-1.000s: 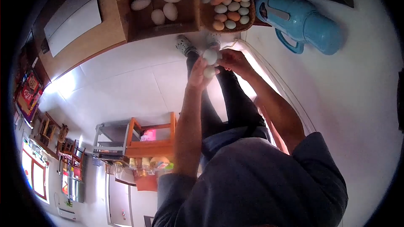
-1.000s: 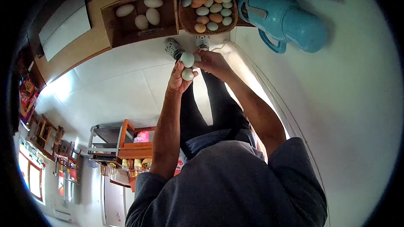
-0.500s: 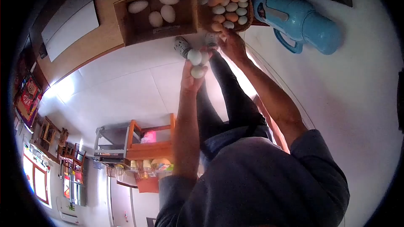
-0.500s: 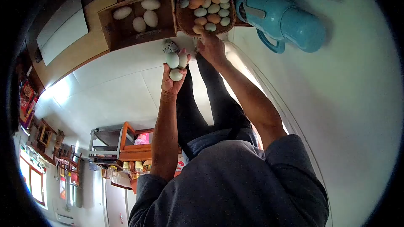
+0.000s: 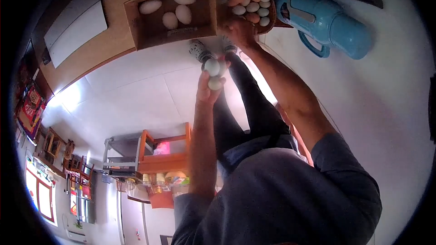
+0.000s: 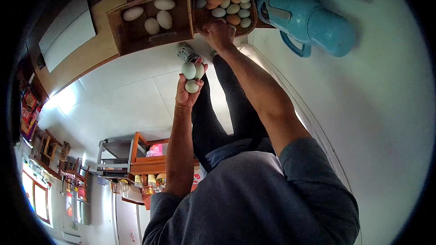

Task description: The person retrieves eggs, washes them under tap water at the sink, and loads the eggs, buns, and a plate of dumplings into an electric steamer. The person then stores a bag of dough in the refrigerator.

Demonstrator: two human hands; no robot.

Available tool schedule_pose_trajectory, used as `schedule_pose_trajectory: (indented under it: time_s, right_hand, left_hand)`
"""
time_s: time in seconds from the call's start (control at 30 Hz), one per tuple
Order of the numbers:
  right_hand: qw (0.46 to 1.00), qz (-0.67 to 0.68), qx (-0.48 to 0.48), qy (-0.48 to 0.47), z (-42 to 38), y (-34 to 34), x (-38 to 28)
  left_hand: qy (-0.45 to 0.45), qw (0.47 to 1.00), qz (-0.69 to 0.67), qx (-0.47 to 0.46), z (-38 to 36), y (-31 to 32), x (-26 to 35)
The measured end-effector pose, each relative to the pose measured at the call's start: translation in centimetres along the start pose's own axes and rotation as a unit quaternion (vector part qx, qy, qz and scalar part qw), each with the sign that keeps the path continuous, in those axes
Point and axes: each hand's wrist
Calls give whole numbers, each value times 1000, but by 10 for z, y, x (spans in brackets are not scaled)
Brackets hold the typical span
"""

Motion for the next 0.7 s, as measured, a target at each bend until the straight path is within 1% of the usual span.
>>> schedule_pose_trajectory:
  time_s: [0.03, 0.13, 0.23, 0.33, 0.37, 0.43, 0.5, 0.57, 0.6, 0.63, 0.67, 0.7]
  right_hand:
    - [1000, 14, -5, -2, 4, 2, 0]
    - [994, 97, 45, -7, 5, -5, -7]
    - [998, 17, 18, 50, 14, -5, -7]
    - [995, -11, 35, 89, 3, -4, -2]
    - [995, 23, 79, 65, -3, -6, 0]
    - [982, 90, 167, 14, -23, -11, 13]
    - [992, 91, 68, 52, -43, -1, 48]
    - [983, 158, 64, 64, -85, -30, 44]
    - [983, 163, 26, 83, -105, -44, 46]
    - [992, 109, -6, 61, -122, -46, 60]
    - [995, 92, -15, 42, -141, -48, 69]
    - [990, 85, -79, 78, -159, -73, 61]
  left_hand:
    - [2, 1000, 0, 0, -1, 0, 1]
    - [-13, 999, -39, -30, -2, 1, 5]
    - [8, 1000, -14, -18, -7, 4, 6]
    - [4, 1000, -20, -10, -12, 5, 8]
    - [9, 1000, -17, -20, -15, 7, 9]
    - [1, 997, -64, -32, -20, 10, 12]
    - [1, 995, -93, -40, -29, 18, 15]
    - [10, 993, -104, -48, -42, 30, 18]
    - [11, 993, -112, -45, -50, 37, 21]
    - [14, 992, -119, -42, -60, 44, 25]
    - [16, 991, -125, -40, -70, 50, 29]
    - [32, 993, -113, -29, -83, 63, 34]
Point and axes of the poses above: each hand's wrist, its own z-axis towards the middle knuckle, its own y-axis out of the palm, x = y × z, and after that the axes turned 8 degrees about x, right-handed
